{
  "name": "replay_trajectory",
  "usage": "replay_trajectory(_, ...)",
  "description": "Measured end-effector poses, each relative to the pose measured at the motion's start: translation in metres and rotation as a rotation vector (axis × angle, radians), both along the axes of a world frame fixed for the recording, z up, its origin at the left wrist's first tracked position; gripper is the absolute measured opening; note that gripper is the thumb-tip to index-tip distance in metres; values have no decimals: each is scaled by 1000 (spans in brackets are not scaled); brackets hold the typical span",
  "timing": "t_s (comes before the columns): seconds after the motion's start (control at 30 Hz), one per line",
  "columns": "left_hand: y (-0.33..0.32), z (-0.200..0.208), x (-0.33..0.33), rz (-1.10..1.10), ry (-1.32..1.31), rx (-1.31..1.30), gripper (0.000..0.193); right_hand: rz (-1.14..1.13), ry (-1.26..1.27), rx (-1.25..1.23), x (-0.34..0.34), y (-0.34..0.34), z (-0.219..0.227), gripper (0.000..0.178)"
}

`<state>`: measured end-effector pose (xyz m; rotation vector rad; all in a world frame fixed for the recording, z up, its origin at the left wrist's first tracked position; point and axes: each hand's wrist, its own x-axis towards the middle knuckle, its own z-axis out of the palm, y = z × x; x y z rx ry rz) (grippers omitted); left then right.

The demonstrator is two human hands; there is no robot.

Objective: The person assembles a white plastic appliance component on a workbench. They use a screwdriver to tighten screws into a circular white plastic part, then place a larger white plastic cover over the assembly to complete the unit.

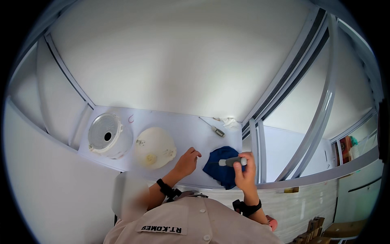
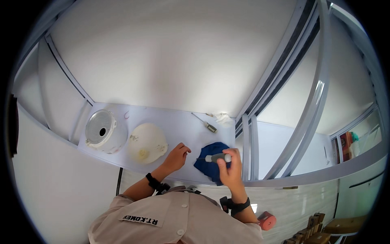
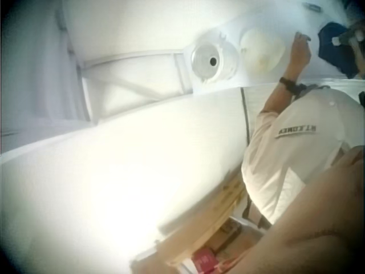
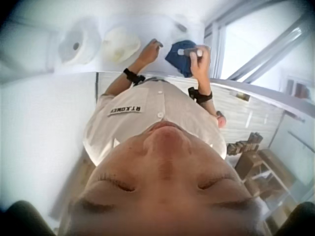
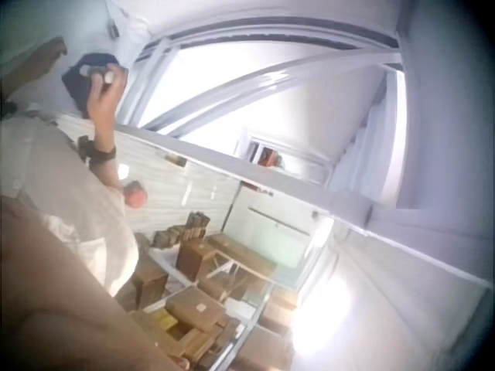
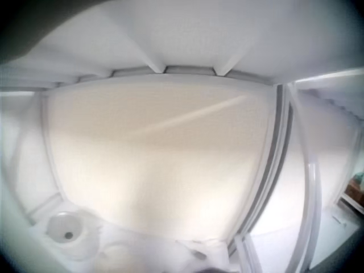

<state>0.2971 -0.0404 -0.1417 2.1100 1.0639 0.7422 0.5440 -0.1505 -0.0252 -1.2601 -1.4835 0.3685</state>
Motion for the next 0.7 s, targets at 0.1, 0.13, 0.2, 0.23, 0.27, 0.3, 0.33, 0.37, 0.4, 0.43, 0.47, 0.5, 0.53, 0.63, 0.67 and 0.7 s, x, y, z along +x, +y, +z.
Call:
replay_trajectory(0.1,-5,18,-13,15,-78,-52,13,-52,49,40,-6,4,-5,30)
replay_trajectory(0.13,-7,22,-20,9,-94,-24,12,-55,121,29,-11,4,-5,30)
replay_trajectory(0.2,-6,30,-32,0,-128,37,8,-31,144,93,-19,7,-3,31)
replay_trajectory(0.23,-6,33,-37,4,-158,36,7,-24,171,108,-24,7,-2,31)
replay_trajectory(0.27,-7,37,-42,13,-185,38,7,-18,213,94,-29,7,-2,31)
replay_trajectory(0.3,-8,38,-48,22,-212,40,7,-12,255,80,-34,7,-3,31)
replay_trajectory(0.33,-8,41,-55,23,-218,7,8,-7,298,69,-39,8,-4,31)
replay_trajectory(0.37,-9,43,-61,25,-224,-26,9,-7,301,72,-44,9,-4,31)
replay_trajectory(0.4,-10,43,-68,27,-231,-59,10,-8,305,75,-50,10,-4,31)
replay_trajectory(0.43,-11,43,-73,33,-262,-69,10,-4,302,81,-54,12,-3,31)
replay_trajectory(0.47,-12,43,-79,40,-293,-78,10,6,310,66,-60,12,-3,31)
replay_trajectory(0.5,-15,42,-84,47,-324,-87,10,15,308,63,-66,12,-3,31)
replay_trajectory(0.53,-17,42,-89,53,-335,-91,10,24,303,62,-71,13,-2,31)
replay_trajectory(0.63,-23,41,-104,72,-352,-93,10,52,303,52,-86,13,-2,31)
replay_trajectory(0.67,-25,40,-108,78,-347,-88,10,62,305,48,-91,13,-1,32)
replay_trajectory(0.7,-27,39,-113,84,-343,-84,11,72,316,45,-97,12,0,32)
